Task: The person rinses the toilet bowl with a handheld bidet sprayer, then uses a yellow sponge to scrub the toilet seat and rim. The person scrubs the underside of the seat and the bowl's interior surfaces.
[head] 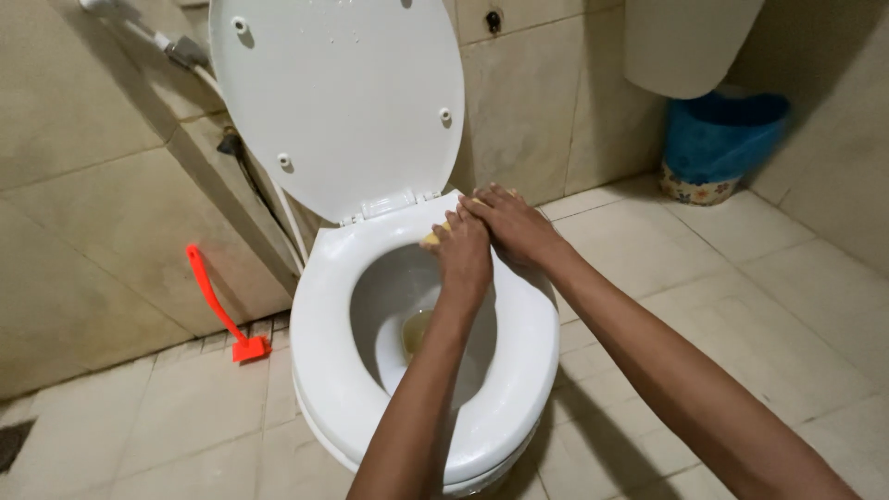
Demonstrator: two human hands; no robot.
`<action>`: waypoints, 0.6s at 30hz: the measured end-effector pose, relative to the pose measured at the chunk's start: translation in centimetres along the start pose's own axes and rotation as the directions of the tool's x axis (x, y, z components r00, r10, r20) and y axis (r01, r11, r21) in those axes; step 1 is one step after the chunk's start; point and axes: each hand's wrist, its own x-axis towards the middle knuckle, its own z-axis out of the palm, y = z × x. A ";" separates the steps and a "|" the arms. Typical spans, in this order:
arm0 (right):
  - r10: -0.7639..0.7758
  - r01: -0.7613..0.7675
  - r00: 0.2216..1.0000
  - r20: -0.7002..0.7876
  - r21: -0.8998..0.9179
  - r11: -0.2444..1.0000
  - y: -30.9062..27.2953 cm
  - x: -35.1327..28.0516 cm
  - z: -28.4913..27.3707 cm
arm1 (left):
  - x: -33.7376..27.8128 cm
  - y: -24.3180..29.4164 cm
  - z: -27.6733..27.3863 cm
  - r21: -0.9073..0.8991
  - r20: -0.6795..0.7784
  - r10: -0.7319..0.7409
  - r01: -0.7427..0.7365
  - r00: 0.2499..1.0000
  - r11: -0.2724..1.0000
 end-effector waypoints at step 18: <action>0.090 -0.075 0.987 0.136 -0.111 0.991 -3.9 -12.2 -6.7 | -10.0 2.2 -3.4 -0.029 -0.070 0.375 -0.378 0.924 0.925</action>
